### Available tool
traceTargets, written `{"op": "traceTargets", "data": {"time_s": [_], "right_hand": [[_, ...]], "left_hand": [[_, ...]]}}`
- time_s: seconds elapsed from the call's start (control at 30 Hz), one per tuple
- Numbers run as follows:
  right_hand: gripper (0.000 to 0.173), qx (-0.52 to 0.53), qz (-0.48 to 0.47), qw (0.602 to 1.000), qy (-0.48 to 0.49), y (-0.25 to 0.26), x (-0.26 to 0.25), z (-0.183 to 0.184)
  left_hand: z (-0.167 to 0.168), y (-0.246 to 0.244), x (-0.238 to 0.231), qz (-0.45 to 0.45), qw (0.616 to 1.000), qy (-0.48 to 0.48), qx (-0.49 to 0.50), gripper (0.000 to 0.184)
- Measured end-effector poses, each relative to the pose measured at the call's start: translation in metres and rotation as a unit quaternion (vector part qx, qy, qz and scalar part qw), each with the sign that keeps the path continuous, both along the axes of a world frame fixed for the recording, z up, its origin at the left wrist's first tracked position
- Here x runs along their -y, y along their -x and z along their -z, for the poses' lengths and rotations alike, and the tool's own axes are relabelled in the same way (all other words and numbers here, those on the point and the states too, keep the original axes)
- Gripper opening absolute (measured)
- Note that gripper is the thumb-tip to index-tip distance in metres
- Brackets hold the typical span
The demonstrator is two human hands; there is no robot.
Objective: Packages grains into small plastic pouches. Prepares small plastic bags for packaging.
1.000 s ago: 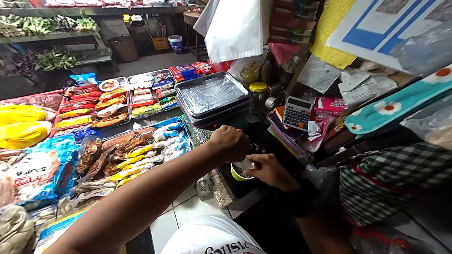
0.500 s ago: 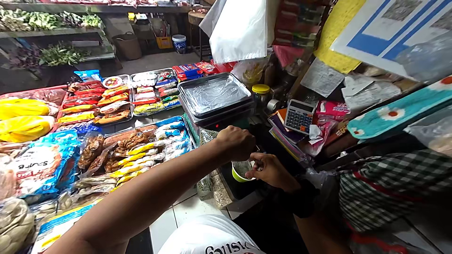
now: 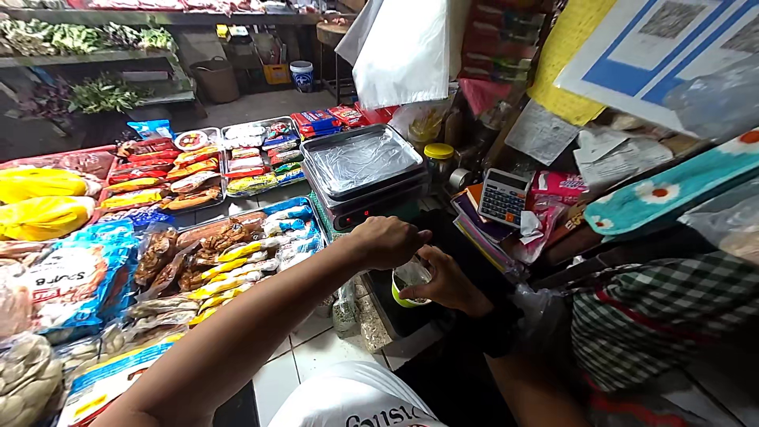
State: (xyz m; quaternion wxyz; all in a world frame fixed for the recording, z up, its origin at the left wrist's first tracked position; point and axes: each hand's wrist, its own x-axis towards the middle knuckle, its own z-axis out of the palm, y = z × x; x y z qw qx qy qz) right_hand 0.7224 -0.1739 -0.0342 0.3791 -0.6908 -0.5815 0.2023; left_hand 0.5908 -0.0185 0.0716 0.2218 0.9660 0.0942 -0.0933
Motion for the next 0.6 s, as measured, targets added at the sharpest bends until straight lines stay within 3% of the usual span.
{"op": "traceTargets", "data": {"time_s": [0.07,0.17,0.23,0.37,0.6], "right_hand": [[0.084,-0.044,0.012,0.999,0.013,0.003,-0.006,-0.006],[0.043,-0.03,0.022,0.998,-0.042,0.006,-0.013,-0.005],[0.03,-0.001,0.021,0.998,-0.06,0.003,-0.013,0.002],[0.022,-0.001,0.006,0.999,-0.053,0.001,-0.007,0.013],[0.024,-0.003,-0.002,1.0,0.0,-0.004,0.005,0.019]], "left_hand": [[-0.003,-0.002,0.005,-0.001,1.0,0.0,-0.012,0.06],[-0.005,-0.003,0.008,-0.007,1.0,-0.014,-0.019,0.068],[-0.005,-0.003,0.008,-0.012,0.999,-0.033,-0.027,0.071],[0.0,-0.004,0.008,-0.022,0.994,-0.091,-0.058,0.076],[0.003,-0.013,0.015,-0.035,0.986,-0.13,-0.1,0.082]]}}
